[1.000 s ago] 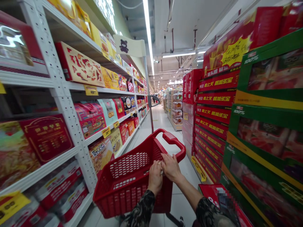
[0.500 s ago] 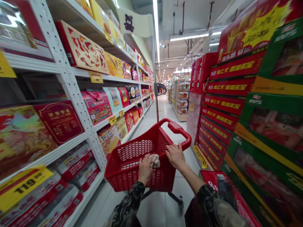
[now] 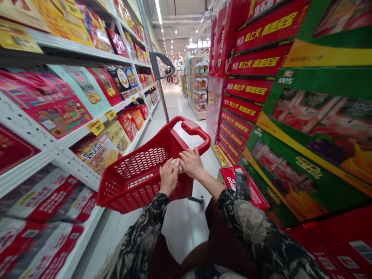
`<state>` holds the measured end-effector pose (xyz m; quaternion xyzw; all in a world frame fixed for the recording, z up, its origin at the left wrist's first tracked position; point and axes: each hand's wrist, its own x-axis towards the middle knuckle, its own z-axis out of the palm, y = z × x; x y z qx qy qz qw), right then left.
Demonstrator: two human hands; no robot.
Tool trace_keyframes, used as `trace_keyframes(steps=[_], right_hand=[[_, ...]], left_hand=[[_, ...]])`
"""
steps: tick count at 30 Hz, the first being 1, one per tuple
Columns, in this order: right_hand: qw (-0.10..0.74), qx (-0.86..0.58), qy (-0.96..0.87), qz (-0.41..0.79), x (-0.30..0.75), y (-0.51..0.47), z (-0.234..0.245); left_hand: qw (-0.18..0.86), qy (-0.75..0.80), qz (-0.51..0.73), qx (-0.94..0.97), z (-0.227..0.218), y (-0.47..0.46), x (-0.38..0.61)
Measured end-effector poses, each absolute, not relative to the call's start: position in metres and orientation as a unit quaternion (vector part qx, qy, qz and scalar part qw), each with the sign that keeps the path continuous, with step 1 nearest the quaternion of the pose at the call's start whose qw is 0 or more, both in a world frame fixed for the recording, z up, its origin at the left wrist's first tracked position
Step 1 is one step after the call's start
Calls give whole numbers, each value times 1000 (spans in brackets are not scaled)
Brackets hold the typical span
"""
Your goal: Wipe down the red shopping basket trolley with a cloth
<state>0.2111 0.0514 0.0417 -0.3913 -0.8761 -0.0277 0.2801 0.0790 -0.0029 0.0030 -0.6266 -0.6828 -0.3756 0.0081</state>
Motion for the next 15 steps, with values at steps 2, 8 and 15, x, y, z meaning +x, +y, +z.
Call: trace_keyframes(steps=[2,8,15], right_hand=[[278,-387,-879,-23,212,51,42],[273,-373,-887,-19,216,54,41],[322,-370,-871,-30,212,59,37]], left_hand=[[9,-683,-391,-617,5,0,81],[65,-681,-332,-649,4,-5,74],[109,-694,-301,-645,-12,-21,42]])
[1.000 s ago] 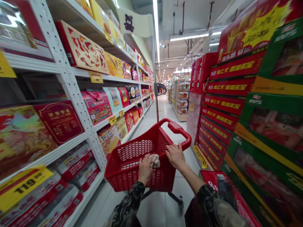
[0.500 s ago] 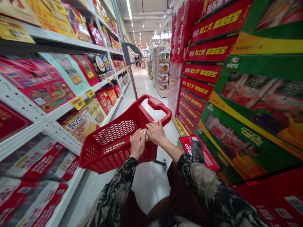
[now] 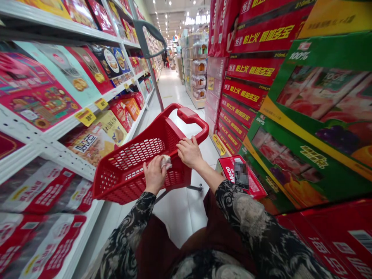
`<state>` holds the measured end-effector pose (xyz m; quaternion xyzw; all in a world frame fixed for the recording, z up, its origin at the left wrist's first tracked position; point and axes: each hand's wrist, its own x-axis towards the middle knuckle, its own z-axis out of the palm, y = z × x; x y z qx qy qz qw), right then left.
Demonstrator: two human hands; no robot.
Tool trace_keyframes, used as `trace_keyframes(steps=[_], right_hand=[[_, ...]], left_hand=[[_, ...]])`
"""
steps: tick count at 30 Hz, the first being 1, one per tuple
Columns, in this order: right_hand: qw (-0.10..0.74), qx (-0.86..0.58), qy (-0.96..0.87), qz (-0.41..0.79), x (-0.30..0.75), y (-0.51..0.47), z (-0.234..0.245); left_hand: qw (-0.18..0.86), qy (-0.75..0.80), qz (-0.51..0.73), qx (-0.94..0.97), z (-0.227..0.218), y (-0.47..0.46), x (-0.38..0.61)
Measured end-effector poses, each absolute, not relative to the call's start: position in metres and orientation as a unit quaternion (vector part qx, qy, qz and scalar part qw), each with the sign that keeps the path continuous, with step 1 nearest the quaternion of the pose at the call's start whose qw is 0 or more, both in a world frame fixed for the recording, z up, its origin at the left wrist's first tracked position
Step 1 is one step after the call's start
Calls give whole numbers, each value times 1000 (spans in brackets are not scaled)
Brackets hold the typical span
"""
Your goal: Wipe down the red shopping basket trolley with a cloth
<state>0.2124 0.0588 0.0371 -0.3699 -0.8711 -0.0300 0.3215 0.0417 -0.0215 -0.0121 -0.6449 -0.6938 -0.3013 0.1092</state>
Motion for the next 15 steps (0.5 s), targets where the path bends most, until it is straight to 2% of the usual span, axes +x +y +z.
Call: trace_keyframes(steps=[7,15], right_hand=[[336,-386,-859,-29,211,61,36],[330,-415,-848,0,224,75,43]], left_hand=[[135,-679,-283,-663,-9,-10,56],[167,-692,-222,-666,-27,-37,9]])
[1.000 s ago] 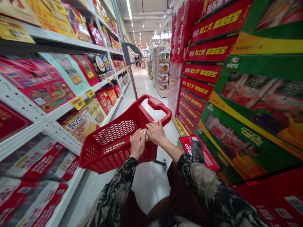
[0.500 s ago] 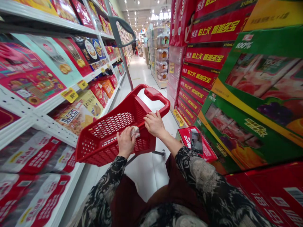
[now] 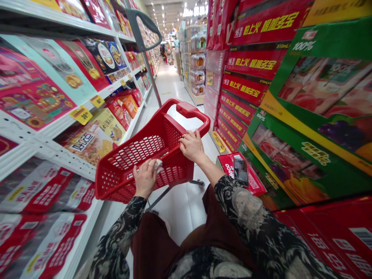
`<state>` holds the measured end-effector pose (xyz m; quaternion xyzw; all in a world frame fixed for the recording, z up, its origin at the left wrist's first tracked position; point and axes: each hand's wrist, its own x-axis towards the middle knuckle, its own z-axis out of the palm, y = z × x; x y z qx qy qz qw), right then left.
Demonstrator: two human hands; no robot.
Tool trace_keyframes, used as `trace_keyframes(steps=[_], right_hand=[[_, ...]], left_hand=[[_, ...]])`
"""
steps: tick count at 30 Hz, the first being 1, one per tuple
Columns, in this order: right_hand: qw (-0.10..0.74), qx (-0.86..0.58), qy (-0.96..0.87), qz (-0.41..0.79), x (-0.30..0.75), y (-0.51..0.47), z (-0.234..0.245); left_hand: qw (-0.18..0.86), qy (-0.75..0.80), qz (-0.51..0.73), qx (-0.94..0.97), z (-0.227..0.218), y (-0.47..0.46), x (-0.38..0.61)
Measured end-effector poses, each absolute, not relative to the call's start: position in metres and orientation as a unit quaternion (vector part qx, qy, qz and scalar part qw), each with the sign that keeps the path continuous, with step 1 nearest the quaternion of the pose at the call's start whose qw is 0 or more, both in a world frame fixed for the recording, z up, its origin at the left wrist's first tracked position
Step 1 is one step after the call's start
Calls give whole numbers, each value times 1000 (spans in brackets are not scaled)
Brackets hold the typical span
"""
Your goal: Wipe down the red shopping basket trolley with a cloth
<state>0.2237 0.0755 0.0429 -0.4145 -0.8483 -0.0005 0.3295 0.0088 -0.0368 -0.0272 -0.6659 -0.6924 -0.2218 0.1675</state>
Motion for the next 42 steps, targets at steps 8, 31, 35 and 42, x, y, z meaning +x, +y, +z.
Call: trace_keyframes(steps=[8,31,35,42], right_hand=[[284,-385,-878,-8,195,54,40],[287,-398,-871,27,197,41,12],[292,-385,-875,33,215,55,2],[289,-402,-866,65,227,80,12]], left_hand=[[167,-673,-264,-670,-40,-24,14],[135,-666,-249,-690,-43,-27,16],[139,-671,-194,-702,-36,-30,19],[129,-712,-125,-679,-28,-26,9]])
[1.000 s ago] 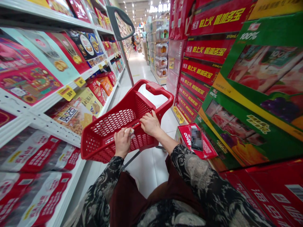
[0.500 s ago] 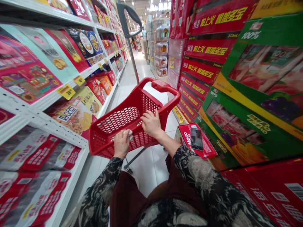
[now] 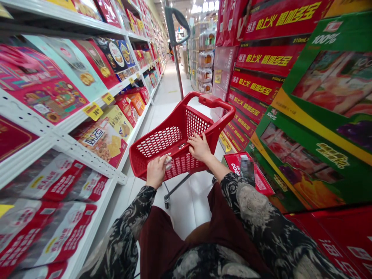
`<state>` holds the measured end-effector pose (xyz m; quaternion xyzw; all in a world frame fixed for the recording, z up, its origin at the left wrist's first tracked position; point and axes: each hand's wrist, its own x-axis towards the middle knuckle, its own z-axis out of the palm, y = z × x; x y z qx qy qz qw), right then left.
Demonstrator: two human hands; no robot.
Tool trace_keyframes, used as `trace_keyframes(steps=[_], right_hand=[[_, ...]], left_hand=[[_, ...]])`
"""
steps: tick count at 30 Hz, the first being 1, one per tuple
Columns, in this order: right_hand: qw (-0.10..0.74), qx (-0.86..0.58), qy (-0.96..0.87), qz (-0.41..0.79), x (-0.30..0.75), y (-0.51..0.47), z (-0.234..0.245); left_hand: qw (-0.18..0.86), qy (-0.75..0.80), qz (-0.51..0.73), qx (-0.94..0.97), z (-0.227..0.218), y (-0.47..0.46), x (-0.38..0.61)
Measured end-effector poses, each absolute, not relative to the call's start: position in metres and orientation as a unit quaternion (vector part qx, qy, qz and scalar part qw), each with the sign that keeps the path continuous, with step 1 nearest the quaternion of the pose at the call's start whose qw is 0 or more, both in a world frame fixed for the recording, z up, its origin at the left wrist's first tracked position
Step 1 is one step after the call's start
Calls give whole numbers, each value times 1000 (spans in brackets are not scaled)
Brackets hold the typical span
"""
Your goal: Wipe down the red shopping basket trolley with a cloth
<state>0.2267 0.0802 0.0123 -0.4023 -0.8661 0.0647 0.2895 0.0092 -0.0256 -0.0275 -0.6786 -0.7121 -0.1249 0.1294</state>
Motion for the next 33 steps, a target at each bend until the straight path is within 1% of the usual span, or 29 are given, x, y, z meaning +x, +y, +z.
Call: trace_keyframes(steps=[4,6,10,14,18,24,29,33], right_hand=[[319,-456,-828,68,218,62,2],[318,-475,-816,87,213,51,-8],[304,-463,-825,114,213,47,-18],[281,-460,-835,110,218,58,-11],[265,-475,-832,105,208,57,-4],[222,-417,-873,119,183,48,-9],[217,-418,-876,102,192,61,-12],[220,-455,-858,95,196,70,-11]], left_hand=[[136,-720,-126,-668,-28,-21,10],[141,-719,-131,-667,-30,-23,10],[132,-713,-144,-673,-32,-28,9],[119,-708,-166,-676,-34,-27,10],[130,-708,-173,-672,-37,-20,16],[134,-702,-152,-682,-31,-15,29],[116,-696,-129,-697,-20,-27,31],[96,-701,-135,-693,-21,-38,30]])
